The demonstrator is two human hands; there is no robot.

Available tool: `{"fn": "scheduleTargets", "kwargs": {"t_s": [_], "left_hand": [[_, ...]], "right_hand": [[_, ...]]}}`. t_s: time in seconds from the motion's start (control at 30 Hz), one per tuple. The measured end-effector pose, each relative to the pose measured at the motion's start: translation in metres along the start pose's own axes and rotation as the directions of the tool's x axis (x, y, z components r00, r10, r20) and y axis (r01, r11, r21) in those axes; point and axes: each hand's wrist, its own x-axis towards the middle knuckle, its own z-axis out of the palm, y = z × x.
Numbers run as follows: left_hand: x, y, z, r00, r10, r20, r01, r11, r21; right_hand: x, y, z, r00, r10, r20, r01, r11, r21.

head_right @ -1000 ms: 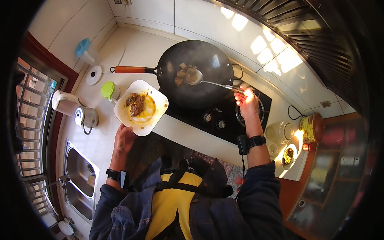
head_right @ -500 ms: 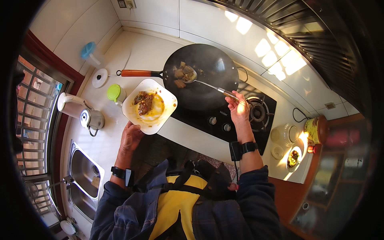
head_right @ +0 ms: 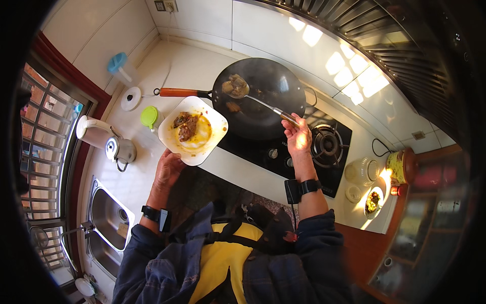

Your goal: The person stirs food in a wok on a gas stove, transfers portions into a white bowl, adds ingredients from a plastic bag, and washes hands at the sink. The person continues stirring and serving the cooked food into the bowl.

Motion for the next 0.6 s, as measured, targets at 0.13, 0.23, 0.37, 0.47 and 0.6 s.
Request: {"fn": "scheduleTargets", "kwargs": {"t_s": [0.13,0.23,0.37,0.47,0.6], "left_hand": [[0.003,0.002,0.001,0.999,-0.031,-0.016,0.032,0.999,0.026],[0.005,0.004,0.003,0.999,-0.031,-0.018,0.031,0.999,0.006],[0.012,0.001,0.011,1.000,-0.008,0.006,0.008,1.000,-0.015],[0.020,0.002,0.015,1.000,-0.009,0.026,0.009,1.000,-0.011],[0.028,-0.003,0.018,0.997,-0.017,0.075,0.019,0.999,-0.029]], "right_hand": [[0.000,-0.001,-0.002,0.998,0.007,0.062,-0.009,0.999,0.032],[-0.003,-0.010,-0.011,0.999,-0.018,0.031,0.019,0.999,-0.032],[-0.013,-0.035,-0.025,0.998,-0.025,0.050,0.027,0.999,-0.035],[-0.025,-0.063,-0.019,0.996,-0.045,0.073,0.052,0.994,-0.093],[-0.052,-0.111,0.007,0.993,-0.114,0.025,0.116,0.973,-0.197]]}}
